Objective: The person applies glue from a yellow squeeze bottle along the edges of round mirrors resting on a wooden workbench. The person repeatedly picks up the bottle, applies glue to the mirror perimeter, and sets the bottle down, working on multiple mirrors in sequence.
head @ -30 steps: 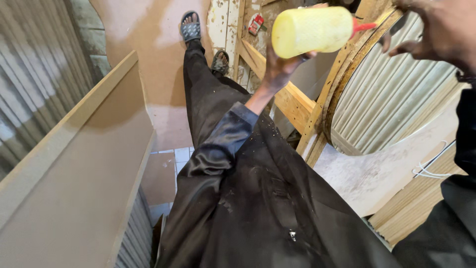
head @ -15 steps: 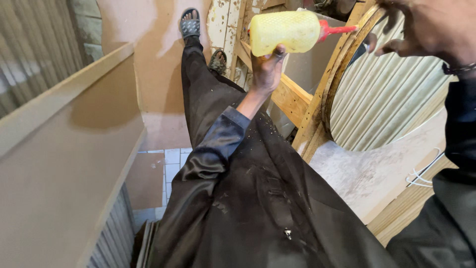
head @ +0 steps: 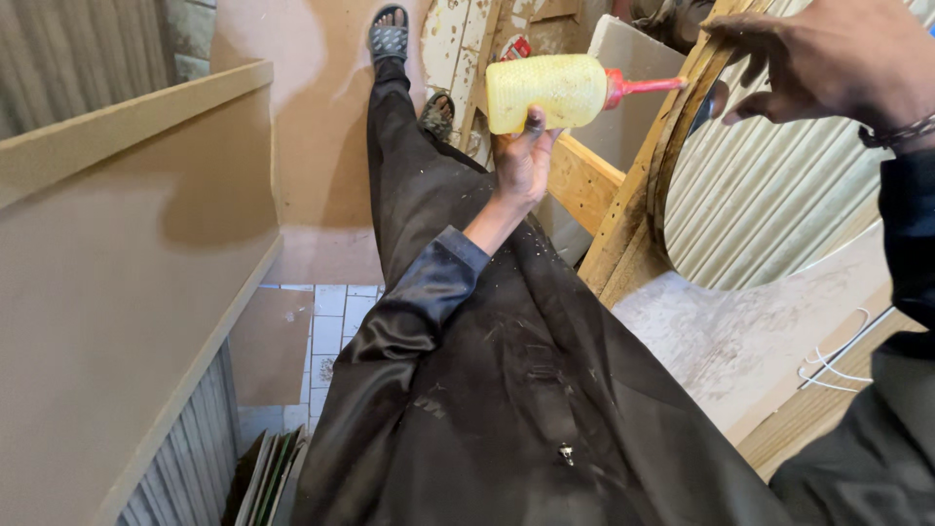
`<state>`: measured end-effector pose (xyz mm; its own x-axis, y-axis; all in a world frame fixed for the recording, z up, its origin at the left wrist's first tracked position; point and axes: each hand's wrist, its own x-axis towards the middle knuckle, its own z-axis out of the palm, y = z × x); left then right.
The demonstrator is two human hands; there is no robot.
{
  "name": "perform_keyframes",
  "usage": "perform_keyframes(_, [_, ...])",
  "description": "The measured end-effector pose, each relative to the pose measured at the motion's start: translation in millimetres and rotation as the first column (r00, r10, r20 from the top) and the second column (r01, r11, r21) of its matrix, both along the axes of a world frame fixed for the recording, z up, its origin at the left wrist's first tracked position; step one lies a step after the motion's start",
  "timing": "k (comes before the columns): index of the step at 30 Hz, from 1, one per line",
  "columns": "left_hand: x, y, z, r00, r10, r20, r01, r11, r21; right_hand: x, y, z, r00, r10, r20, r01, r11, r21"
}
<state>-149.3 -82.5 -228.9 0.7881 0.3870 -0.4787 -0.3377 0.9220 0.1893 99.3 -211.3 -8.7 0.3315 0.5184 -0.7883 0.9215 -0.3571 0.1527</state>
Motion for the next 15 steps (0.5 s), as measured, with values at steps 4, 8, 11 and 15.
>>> perform_keyframes(4, [-21.7, -3.9, -2.8, 1.0, 0.008, 0.01, -0.008, 1.0, 0.018, -4.3, -11.0, -23.4, 0.997, -0.016, -0.082, 0.011, 0.998, -0.064])
perform_keyframes(8, [-39.6, -8.4, -0.3, 1.0, -0.017, -0.026, 0.016, 0.999, -0.038, -15.7, -12.9, -22.9, 0.995, 0.056, -0.079, -0.061, 0.996, -0.064])
perform_keyframes(11, [-52.1, -12.3, 3.2, 0.999, -0.012, -0.038, 0.01, 0.999, -0.045, -31.3, -3.7, -10.5, 0.986, 0.164, -0.043, -0.167, 0.981, -0.101])
perform_keyframes(15, [-67.5, -18.3, 7.5, 0.998, -0.025, -0.065, 0.019, 0.995, -0.096, -54.2, 10.6, -2.4, 0.986, 0.147, -0.081, -0.166, 0.923, -0.348])
